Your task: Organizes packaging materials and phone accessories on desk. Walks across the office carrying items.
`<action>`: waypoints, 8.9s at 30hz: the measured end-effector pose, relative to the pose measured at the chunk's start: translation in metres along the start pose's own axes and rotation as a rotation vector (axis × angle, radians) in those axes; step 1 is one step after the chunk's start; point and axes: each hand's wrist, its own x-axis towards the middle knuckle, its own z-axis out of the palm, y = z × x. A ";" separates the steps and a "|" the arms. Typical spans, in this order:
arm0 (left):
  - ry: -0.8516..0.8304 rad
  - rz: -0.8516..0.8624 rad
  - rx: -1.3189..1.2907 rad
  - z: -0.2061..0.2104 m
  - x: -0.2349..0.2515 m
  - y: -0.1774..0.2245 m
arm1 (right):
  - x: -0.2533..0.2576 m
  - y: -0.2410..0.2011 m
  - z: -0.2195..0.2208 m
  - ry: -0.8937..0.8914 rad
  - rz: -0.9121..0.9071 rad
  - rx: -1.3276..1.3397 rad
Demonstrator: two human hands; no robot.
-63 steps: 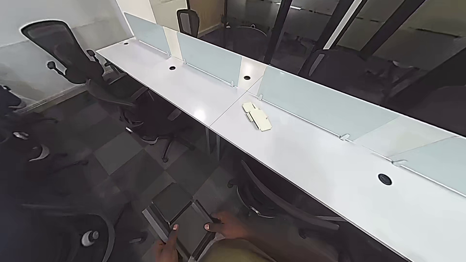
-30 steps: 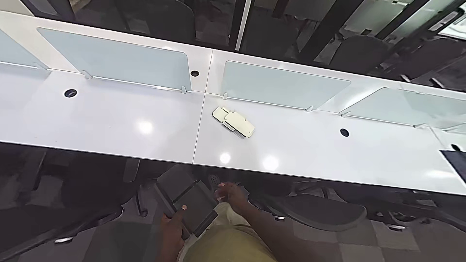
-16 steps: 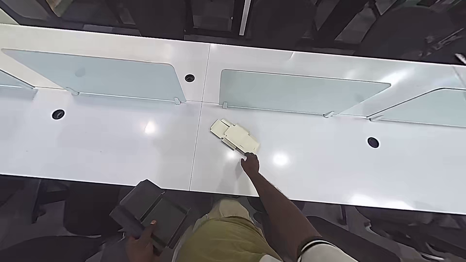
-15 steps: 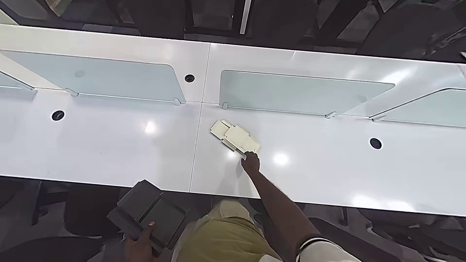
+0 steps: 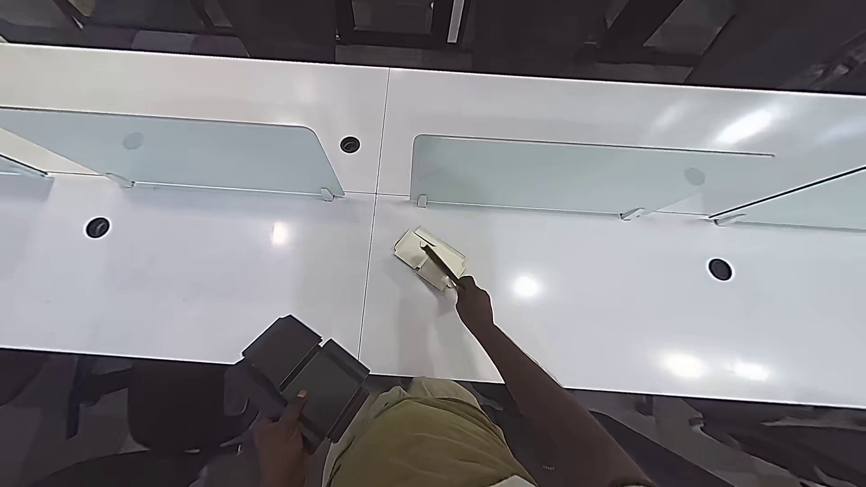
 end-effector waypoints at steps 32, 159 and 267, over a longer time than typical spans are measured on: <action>-0.922 0.068 -0.127 0.091 0.038 0.057 | -0.155 -0.089 -0.029 0.011 -0.035 1.391; -0.177 0.007 0.022 -0.030 0.061 0.012 | -0.051 -0.030 0.028 -0.617 -0.262 -0.001; 0.450 0.497 -0.517 -0.275 -0.111 -0.084 | -0.423 -0.279 0.180 -0.833 -1.605 -0.320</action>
